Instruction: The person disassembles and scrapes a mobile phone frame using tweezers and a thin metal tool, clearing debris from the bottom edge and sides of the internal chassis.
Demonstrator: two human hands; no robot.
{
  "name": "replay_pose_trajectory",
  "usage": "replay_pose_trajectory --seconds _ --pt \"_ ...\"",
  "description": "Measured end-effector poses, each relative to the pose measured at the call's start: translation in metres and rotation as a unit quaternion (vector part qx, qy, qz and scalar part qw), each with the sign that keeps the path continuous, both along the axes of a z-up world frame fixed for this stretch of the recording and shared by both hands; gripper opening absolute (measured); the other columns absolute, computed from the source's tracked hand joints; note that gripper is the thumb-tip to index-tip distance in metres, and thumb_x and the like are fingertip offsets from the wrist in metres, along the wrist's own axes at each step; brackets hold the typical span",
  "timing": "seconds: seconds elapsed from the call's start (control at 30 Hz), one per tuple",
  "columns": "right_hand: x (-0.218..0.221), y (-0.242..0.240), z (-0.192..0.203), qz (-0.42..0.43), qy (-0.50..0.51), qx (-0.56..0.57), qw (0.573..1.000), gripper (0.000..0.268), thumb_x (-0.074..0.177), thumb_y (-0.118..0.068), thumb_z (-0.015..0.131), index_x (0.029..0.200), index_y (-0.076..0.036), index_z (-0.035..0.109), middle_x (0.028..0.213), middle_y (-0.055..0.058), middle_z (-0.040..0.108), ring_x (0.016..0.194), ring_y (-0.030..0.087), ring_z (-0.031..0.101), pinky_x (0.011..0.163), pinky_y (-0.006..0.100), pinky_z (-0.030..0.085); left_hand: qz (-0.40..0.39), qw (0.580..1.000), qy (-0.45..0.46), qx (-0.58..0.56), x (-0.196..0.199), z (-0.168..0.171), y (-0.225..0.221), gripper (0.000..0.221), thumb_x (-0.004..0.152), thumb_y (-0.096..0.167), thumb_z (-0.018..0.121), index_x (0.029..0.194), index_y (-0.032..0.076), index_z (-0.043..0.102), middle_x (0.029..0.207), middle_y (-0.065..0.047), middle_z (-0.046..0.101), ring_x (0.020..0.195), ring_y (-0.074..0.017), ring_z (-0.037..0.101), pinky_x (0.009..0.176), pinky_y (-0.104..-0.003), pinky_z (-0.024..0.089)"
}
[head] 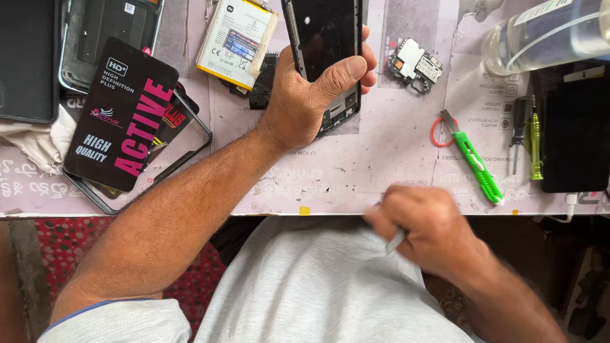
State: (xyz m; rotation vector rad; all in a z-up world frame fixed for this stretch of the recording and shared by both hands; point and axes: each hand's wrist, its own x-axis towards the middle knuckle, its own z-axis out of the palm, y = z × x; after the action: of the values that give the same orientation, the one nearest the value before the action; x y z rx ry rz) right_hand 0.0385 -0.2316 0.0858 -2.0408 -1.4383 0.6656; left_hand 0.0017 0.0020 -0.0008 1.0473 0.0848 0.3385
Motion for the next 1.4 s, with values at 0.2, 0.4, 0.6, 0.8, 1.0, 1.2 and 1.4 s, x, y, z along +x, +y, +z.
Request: replay_pose_trajectory --seconds 0.2,0.4,0.6,0.8,1.0,1.2,1.4 --pt "0.004 0.03 0.002 -0.065 0.002 0.039 0.997 0.004 0.088 -0.003 0.074 0.09 -0.003 0.071 0.082 0.01 0.066 0.069 0.021 0.067 0.058 0.034 0.053 0.001 1.0 -0.006 0.004 -0.001 -0.003 0.0 0.042 0.109 0.029 0.07 0.135 -0.002 0.058 0.106 -0.01 0.072 0.098 -0.016 0.074 0.092 -0.033 0.066" --pt "0.015 0.04 -0.011 -0.097 0.092 0.186 0.973 0.031 0.11 -0.02 0.046 0.096 0.0 0.064 0.098 0.016 0.064 0.088 0.026 0.065 0.08 0.036 0.053 -0.001 1.0 -0.002 -0.003 -0.001 0.0 0.002 0.041 0.109 0.028 0.07 0.137 -0.001 0.058 0.107 -0.009 0.072 0.099 -0.0163 0.073 0.093 -0.033 0.065" --pt "0.019 0.021 -0.036 -0.162 0.333 0.24 0.897 0.041 0.112 -0.034 0.055 0.114 0.005 0.069 0.101 0.015 0.071 0.086 0.02 0.073 0.078 0.031 0.061 -0.006 1.0 0.0 -0.008 -0.003 -0.002 0.002 0.039 0.111 0.028 0.069 0.134 -0.002 0.058 0.11 -0.01 0.072 0.1 -0.0163 0.074 0.093 -0.033 0.065" --pt "0.013 0.028 -0.043 -0.171 0.261 0.2 0.929 0.016 0.094 0.01 0.075 0.107 0.004 0.068 0.11 0.019 0.073 0.097 0.021 0.075 0.085 0.028 0.064 -0.006 1.0 -0.009 -0.02 -0.003 -0.006 0.0 0.036 0.113 0.025 0.069 0.135 -0.002 0.057 0.111 -0.01 0.072 0.101 -0.017 0.074 0.095 -0.033 0.065" --pt "0.013 0.034 -0.045 -0.174 0.222 0.192 0.94 0.02 0.092 0.012 0.075 0.108 0.003 0.066 0.118 0.021 0.07 0.107 0.023 0.073 0.093 0.032 0.066 -0.009 0.999 -0.021 -0.025 -0.003 -0.01 0.0 0.035 0.114 0.024 0.068 0.136 -0.001 0.057 0.111 -0.01 0.072 0.102 -0.0171 0.074 0.096 -0.034 0.066" --pt "0.008 0.033 -0.047 -0.167 0.131 0.216 0.953 0.021 0.093 0.01 0.077 0.105 0.002 0.062 0.112 0.021 0.074 0.102 0.022 0.077 0.083 0.029 0.066 -0.007 0.999 -0.017 -0.028 -0.002 -0.01 0.0 0.033 0.114 0.021 0.068 0.136 -0.001 0.057 0.111 -0.011 0.072 0.102 -0.0178 0.075 0.096 -0.034 0.067" --pt "0.005 0.033 -0.049 -0.165 0.138 0.21 0.954 0.019 0.095 0.01 0.074 0.102 0.0 0.059 0.109 0.021 0.075 0.097 0.022 0.079 0.075 0.027 0.067 -0.007 0.999 -0.016 -0.029 -0.002 -0.012 0.0 0.032 0.114 0.02 0.067 0.136 -0.001 0.056 0.112 -0.011 0.072 0.103 -0.0178 0.075 0.097 -0.034 0.067"
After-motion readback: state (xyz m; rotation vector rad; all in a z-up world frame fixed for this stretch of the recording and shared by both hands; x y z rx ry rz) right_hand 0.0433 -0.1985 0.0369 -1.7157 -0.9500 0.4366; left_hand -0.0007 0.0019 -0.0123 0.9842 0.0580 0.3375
